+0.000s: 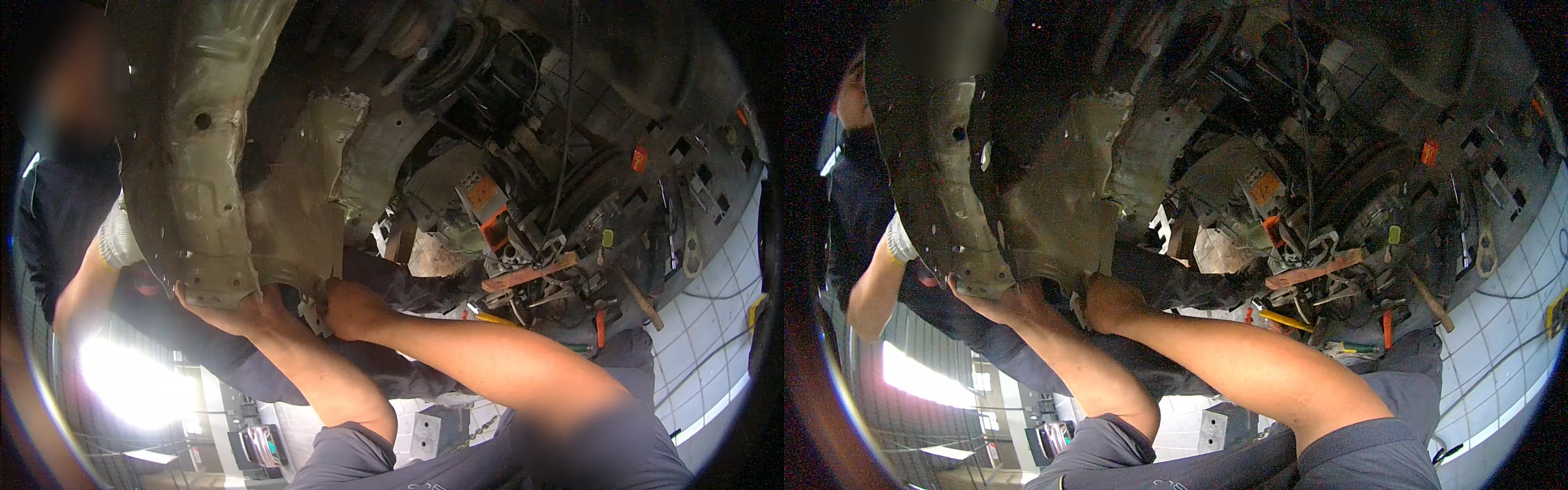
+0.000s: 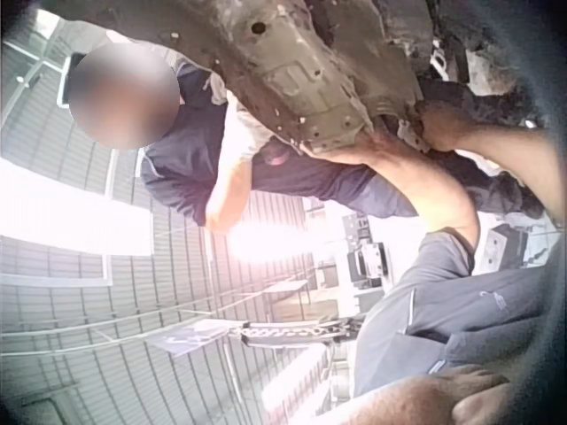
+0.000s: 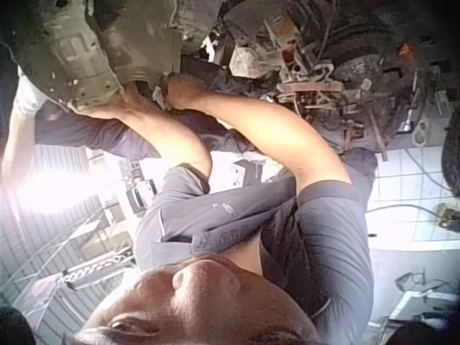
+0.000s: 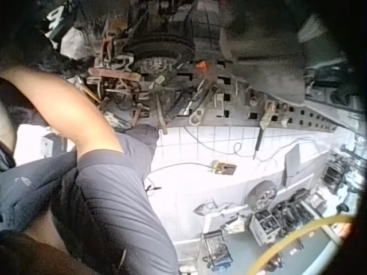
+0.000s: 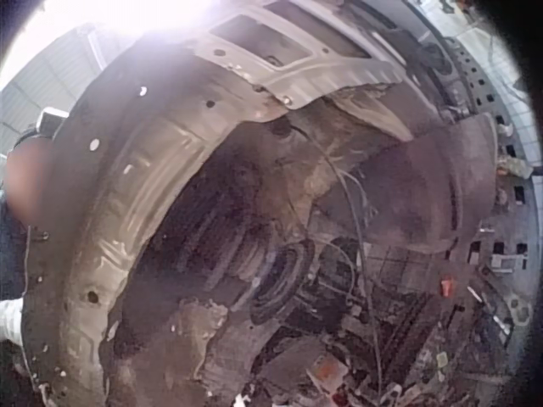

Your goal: The person assists a coworker in reattaching a metal panel to the front frame of a car. They position the panel, use a hammer and chisel to align it, and secure it with a power drill while the coworker fastens bolts.

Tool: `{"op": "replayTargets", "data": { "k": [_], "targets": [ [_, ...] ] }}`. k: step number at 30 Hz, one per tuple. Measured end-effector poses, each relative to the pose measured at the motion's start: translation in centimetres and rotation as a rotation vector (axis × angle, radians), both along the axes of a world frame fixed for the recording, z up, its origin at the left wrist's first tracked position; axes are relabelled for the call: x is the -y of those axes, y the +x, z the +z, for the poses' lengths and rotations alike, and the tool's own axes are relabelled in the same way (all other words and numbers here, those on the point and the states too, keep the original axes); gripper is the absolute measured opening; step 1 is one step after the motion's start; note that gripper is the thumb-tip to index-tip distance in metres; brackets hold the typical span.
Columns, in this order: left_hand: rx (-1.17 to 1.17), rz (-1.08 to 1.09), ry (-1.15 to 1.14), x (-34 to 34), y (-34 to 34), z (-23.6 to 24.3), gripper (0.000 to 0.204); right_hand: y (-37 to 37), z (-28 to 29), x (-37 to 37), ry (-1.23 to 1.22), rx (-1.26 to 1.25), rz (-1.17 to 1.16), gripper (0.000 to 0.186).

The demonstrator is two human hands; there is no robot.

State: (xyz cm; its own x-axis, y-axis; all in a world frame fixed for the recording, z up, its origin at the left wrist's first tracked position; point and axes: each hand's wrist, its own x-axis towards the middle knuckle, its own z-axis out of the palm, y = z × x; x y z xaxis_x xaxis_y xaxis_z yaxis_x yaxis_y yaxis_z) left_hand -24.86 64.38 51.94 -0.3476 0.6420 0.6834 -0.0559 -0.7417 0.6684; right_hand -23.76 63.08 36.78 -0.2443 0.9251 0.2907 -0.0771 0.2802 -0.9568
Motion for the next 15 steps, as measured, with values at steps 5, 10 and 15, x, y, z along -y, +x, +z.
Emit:
{"op": "replayTargets", "data": {
  "k": [5, 10, 15],
  "targets": [
    [-0.005, -0.038, 0.022, 0.0, -0.4, -0.3, 0.057, 0.4, 0.5, 0.1, -0.043, 0.042, 0.024, 0.042],
    [0.044, -0.130, -0.020, -0.9, -1.4, 0.1, 0.052, 0.3, 0.5, -0.8, -0.025, -0.025, 0.032, 0.038],
    [0.115, -0.317, -0.027, -3.4, -2.0, -0.2, 0.052, -0.3, -0.2, -3.0, 0.016, 0.068, -0.059, 0.031]
  ]
}}
